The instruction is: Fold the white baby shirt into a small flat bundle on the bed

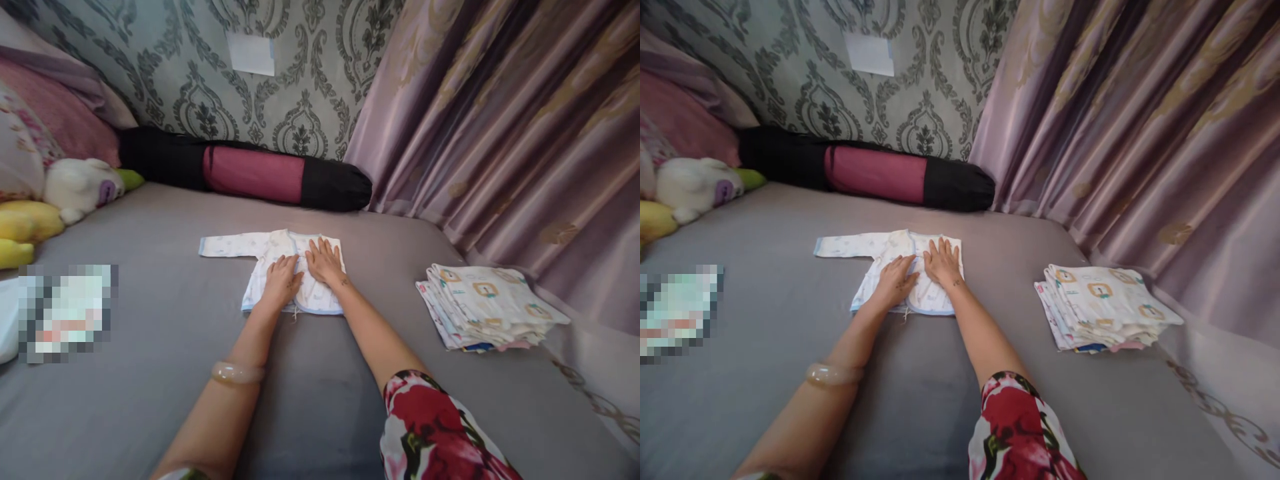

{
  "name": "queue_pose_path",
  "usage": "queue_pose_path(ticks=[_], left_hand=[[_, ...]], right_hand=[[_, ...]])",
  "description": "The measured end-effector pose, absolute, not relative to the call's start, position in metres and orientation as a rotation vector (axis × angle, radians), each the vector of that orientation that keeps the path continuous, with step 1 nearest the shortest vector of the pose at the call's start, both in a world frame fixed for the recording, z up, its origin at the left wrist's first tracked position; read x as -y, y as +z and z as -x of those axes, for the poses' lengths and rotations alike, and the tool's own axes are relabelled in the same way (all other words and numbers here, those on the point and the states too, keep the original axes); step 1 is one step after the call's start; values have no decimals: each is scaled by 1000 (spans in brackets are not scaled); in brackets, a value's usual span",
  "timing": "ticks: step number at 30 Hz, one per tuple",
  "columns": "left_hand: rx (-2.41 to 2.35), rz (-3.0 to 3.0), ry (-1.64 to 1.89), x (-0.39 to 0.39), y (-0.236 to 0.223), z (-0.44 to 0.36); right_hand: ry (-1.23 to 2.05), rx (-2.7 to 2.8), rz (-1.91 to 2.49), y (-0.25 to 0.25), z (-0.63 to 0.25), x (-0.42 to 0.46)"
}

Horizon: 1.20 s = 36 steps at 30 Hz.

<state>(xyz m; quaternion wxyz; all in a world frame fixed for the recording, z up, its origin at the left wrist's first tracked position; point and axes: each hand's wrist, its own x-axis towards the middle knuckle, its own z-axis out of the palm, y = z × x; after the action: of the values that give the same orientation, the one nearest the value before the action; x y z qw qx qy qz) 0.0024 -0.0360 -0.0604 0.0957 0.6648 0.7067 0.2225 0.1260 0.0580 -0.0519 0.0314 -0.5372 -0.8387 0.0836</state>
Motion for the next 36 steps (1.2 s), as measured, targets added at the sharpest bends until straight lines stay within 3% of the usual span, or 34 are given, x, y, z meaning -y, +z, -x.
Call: queue_pose_path(ticks=[7, 17, 26, 36], left_hand=[[-2088, -1956, 631, 38, -58, -3], [-2092, -1926, 593, 38, -60, -3], [-2104, -1919, 571, 39, -58, -2], [-2245, -1759, 564, 38, -60, 0]], right_hand=[[408, 2603, 1643, -44, -132, -66], [174, 2466, 1749, -59, -148, -71], [313, 2496, 1772, -50, -153, -80], [260, 2469, 1891, -52, -164, -81]])
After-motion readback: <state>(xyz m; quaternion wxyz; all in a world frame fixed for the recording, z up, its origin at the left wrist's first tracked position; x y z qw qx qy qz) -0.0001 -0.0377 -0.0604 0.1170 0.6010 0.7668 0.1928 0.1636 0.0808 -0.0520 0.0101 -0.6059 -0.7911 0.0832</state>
